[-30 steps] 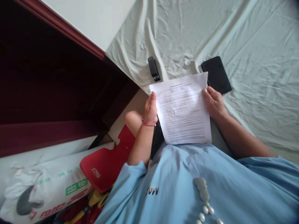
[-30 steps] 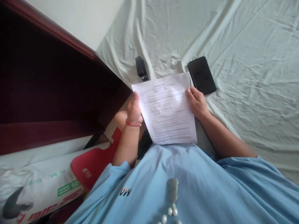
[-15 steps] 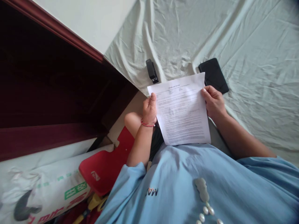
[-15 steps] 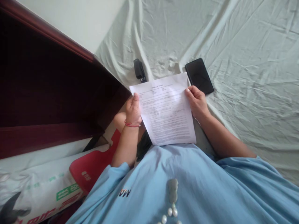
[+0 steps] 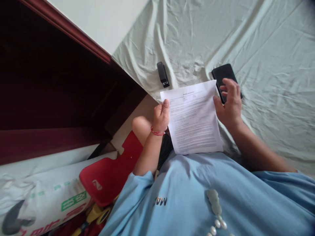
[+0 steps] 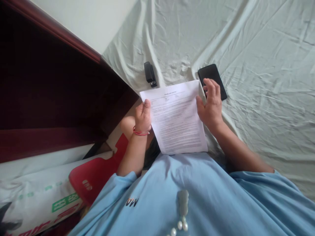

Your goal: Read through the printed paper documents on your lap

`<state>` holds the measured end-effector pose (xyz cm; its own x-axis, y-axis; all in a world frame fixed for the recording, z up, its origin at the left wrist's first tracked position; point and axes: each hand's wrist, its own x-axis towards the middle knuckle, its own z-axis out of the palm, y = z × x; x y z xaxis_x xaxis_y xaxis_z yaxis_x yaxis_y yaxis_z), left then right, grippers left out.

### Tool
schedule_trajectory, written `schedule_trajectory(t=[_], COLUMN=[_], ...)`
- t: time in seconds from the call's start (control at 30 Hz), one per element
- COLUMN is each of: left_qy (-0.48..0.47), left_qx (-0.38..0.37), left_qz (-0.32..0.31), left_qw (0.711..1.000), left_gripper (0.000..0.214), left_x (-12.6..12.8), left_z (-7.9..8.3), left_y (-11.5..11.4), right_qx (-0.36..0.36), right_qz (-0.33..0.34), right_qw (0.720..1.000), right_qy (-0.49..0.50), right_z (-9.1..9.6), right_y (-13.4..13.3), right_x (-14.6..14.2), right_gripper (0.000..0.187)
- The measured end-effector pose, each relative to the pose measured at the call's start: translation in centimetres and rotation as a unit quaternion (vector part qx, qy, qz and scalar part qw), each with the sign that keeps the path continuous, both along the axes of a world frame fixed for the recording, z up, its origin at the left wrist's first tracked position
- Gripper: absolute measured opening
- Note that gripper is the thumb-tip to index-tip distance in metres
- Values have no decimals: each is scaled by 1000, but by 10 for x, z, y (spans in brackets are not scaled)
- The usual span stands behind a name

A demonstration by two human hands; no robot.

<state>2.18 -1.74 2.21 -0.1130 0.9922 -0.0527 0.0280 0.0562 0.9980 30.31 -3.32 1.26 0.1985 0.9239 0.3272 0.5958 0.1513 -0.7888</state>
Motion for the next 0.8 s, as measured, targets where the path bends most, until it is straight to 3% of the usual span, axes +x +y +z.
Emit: schedule_trajectory(t=[0.1, 0.27, 0.5, 0.8], left_qy=[36, 77, 55, 9], left_qx=[20, 20, 31, 3], left_qz=[-19, -35, -63, -56], left_qw=[999, 996, 996, 998], left_gripper=[52, 58, 62, 63], left_x=[2, 11, 19, 20], left_z=[5, 15, 17, 11], left_y=[-3, -7, -10, -11], right_qx=[31, 40, 41, 21], right_qz=[48, 160, 307, 340], right_qw=[992, 972, 936, 918], right_qy=[-114, -164, -166, -204], right_z=[29, 65, 73, 84], right_y=[3, 19, 40, 42], right_x=[-4, -28, -63, -80], right_gripper=[53, 57, 57, 48])
